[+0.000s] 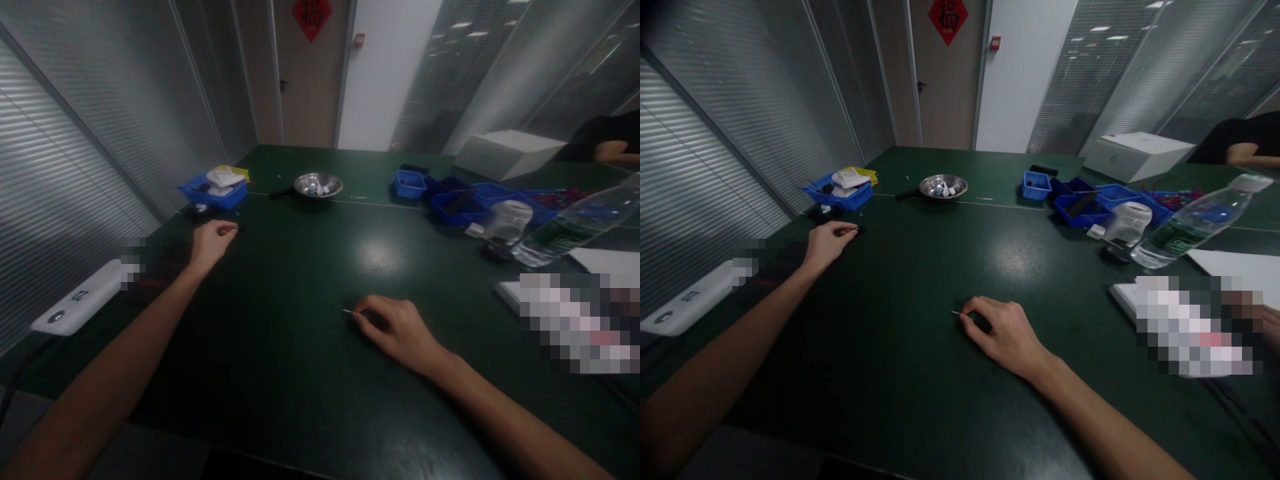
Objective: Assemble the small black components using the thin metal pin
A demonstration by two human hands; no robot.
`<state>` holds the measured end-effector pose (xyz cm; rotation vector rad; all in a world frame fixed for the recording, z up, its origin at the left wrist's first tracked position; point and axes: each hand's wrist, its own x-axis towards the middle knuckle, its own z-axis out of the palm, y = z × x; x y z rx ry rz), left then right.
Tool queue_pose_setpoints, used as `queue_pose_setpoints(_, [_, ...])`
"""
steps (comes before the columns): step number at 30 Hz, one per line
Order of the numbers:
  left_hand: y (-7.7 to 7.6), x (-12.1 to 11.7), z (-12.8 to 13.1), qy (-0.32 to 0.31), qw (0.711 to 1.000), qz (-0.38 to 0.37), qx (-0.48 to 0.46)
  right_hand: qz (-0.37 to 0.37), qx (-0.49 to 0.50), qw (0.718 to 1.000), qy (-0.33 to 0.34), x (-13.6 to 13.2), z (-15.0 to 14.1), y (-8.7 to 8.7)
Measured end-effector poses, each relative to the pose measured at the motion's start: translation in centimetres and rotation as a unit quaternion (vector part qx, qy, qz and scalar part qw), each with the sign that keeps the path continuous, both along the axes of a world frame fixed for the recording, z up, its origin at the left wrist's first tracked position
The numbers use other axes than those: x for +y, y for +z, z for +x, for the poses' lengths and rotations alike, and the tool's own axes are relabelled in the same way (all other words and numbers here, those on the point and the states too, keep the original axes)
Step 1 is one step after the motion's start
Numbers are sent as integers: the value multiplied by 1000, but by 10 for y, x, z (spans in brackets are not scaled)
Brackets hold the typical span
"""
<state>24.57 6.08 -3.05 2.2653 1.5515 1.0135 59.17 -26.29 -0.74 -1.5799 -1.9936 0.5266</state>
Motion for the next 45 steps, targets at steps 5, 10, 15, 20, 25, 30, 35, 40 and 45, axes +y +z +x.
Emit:
queue_pose_setpoints(5, [-7,7,2,-11,999,44,4,2,-4,1000,-2,1,0,-1])
queue_pose_setpoints(10, [-11,13,0,-13,998,63,0,1,-4,1000,-1,0,0,0])
queue_pose_setpoints(15, [-11,11,1,-29,1000,10,7,-1,-7,1000,-4,1,1,-1])
queue_pose_setpoints(20, [-6,4,4,-8,1000,-3,-10,-3,-8,1000,-2,1,1,-2])
queue_pose_setpoints(25, [-7,8,0,34,997,-43,-57,-2,-7,1000,0,1,1,-2])
queue_pose_setpoints(30, [-11,17,-5,64,988,-94,-104,-6,-8,1000,-1,1,2,-2])
queue_pose_setpoints(35, [-15,25,-8,91,981,-121,-119,-5,-11,1000,-2,1,2,-4])
queue_pose_setpoints(40, [-18,29,-9,97,974,-132,-156,-4,-8,1000,-1,1,1,-2])
queue_pose_setpoints(45, [-20,31,-10,80,974,-113,-180,-6,-10,1000,-4,1,1,0])
